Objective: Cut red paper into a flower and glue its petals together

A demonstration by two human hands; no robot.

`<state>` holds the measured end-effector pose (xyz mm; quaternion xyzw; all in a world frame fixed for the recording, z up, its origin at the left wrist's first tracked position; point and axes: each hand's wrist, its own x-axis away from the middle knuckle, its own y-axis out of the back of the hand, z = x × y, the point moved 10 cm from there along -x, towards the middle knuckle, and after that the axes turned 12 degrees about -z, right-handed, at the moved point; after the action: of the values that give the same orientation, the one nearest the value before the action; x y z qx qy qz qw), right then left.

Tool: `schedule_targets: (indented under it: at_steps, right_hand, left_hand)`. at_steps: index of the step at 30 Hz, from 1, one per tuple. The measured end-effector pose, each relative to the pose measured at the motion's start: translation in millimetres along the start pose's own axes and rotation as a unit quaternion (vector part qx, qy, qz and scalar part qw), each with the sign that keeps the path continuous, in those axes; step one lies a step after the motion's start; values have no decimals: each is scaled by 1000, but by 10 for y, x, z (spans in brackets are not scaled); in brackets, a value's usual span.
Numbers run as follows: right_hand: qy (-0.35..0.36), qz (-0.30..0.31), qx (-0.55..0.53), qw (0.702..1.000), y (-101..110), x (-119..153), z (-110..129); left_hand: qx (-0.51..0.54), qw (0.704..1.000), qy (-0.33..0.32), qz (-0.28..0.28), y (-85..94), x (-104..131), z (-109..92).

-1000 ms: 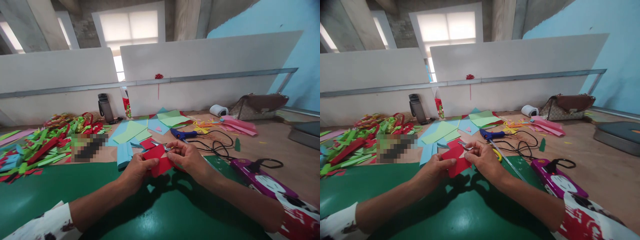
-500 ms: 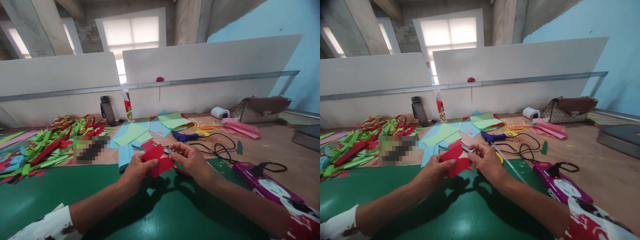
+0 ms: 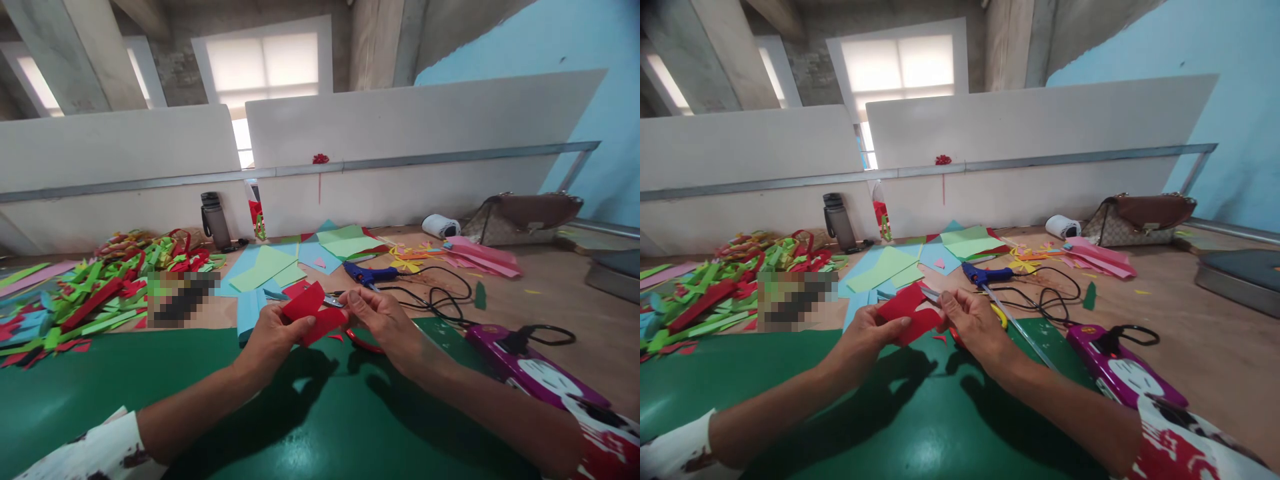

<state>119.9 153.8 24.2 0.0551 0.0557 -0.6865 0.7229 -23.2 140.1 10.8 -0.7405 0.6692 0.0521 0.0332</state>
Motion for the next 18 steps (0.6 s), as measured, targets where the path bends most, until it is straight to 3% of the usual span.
schedule_targets:
  at_steps: [2, 3, 5, 7, 9, 11, 14, 18]
  right_hand:
    - [-13, 6, -5, 1000, -13, 15, -7]
    - [-25, 11, -10, 1000, -26, 25, -23]
    - [-57, 26, -27, 998, -68, 55, -72]
    - [-89, 46, -54, 993, -133, 91, -123]
    - [-111, 64, -82, 988, -198, 121, -154]
    - [-126, 70, -100, 985, -233, 137, -176]
    - [-136, 64, -112, 982, -235, 141, -199]
    - [-132, 67, -127, 981, -236, 154, -167]
  left_hand:
    - [-84, 982, -168, -14, 55, 3, -296]
    - [-132, 953, -273, -26, 73, 57, -474]
    - [-220, 848, -481, -45, 59, 286, -774]
    - [-290, 740, -605, -44, 3, 496, -881]
    - [-333, 662, -671, -34, -54, 641, -909]
    - [-349, 614, -707, -27, -101, 754, -934]
    - [-356, 581, -731, -13, -183, 870, -958]
    - [-365, 574, -733, 4, -269, 910, -924]
